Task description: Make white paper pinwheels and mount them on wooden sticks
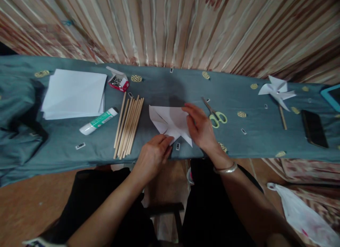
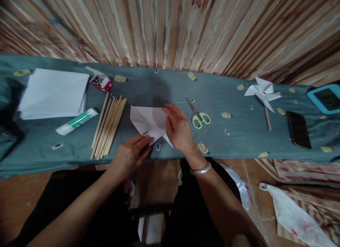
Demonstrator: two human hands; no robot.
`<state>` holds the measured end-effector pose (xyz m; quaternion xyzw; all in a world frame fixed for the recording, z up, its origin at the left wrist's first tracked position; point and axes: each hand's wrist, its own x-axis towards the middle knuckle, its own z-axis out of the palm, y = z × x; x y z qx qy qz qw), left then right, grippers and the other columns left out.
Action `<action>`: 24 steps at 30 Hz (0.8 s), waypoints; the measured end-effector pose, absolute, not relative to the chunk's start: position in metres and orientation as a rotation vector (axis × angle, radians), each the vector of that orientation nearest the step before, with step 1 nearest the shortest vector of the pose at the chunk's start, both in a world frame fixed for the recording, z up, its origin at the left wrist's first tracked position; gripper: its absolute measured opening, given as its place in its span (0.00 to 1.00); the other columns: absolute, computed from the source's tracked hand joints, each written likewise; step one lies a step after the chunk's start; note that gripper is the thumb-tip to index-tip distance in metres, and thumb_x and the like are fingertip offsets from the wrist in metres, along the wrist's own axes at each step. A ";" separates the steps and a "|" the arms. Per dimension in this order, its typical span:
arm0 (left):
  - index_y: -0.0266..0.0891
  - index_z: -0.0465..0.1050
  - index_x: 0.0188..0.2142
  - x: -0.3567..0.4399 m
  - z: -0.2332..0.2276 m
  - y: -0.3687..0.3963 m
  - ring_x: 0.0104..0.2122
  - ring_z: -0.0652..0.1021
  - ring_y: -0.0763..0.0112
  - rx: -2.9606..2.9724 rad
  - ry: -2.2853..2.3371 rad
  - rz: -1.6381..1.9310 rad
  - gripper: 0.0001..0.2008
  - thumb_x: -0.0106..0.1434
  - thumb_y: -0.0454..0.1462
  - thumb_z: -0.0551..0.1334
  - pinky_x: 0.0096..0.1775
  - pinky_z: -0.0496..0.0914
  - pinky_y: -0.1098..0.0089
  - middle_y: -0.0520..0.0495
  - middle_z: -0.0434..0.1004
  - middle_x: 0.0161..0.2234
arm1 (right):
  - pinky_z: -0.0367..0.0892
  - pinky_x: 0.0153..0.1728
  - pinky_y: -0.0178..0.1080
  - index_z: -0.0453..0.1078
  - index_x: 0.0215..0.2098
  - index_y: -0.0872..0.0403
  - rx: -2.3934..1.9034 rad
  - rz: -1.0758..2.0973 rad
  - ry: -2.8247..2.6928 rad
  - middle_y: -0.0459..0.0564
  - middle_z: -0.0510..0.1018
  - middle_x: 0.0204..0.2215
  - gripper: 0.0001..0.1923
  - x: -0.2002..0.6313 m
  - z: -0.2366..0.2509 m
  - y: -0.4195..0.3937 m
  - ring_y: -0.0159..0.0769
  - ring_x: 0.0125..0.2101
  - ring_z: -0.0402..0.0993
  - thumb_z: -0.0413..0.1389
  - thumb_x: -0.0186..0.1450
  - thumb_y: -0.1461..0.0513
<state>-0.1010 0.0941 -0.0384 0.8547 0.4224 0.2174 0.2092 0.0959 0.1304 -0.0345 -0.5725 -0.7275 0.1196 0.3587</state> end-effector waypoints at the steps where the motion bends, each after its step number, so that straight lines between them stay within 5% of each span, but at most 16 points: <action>1: 0.37 0.72 0.47 -0.101 -0.038 0.094 0.37 0.79 0.65 2.384 1.178 0.605 0.12 0.63 0.31 0.60 0.39 0.74 0.68 0.45 0.77 0.38 | 0.61 0.60 0.53 0.68 0.55 0.55 -1.520 0.257 -1.915 0.57 0.71 0.57 0.19 0.100 -0.035 0.138 0.44 0.59 0.64 0.45 0.68 0.66; 5: 0.36 0.70 0.50 -0.100 -0.037 0.094 0.38 0.79 0.63 2.420 1.190 0.622 0.15 0.63 0.31 0.60 0.39 0.75 0.66 0.43 0.77 0.39 | 0.60 0.59 0.53 0.65 0.58 0.56 -1.572 0.267 -2.117 0.57 0.73 0.56 0.20 0.109 -0.039 0.162 0.45 0.59 0.65 0.46 0.68 0.65; 13: 0.33 0.67 0.56 -0.113 -0.028 0.105 0.38 0.78 0.63 2.449 1.250 0.625 0.22 0.61 0.28 0.58 0.42 0.75 0.62 0.42 0.78 0.39 | 0.71 0.45 0.46 0.74 0.46 0.55 -1.607 0.350 -2.009 0.54 0.82 0.41 0.14 0.121 -0.025 0.149 0.43 0.42 0.78 0.51 0.66 0.63; 24: 0.32 0.71 0.51 -0.114 -0.024 0.130 0.50 0.72 0.57 2.488 1.326 0.876 0.18 0.62 0.27 0.54 0.53 0.70 0.53 0.38 0.75 0.50 | 0.68 0.25 0.35 0.74 0.41 0.54 -1.614 1.122 -1.527 0.45 0.80 0.24 0.15 0.135 -0.035 0.094 0.33 0.22 0.75 0.60 0.57 0.58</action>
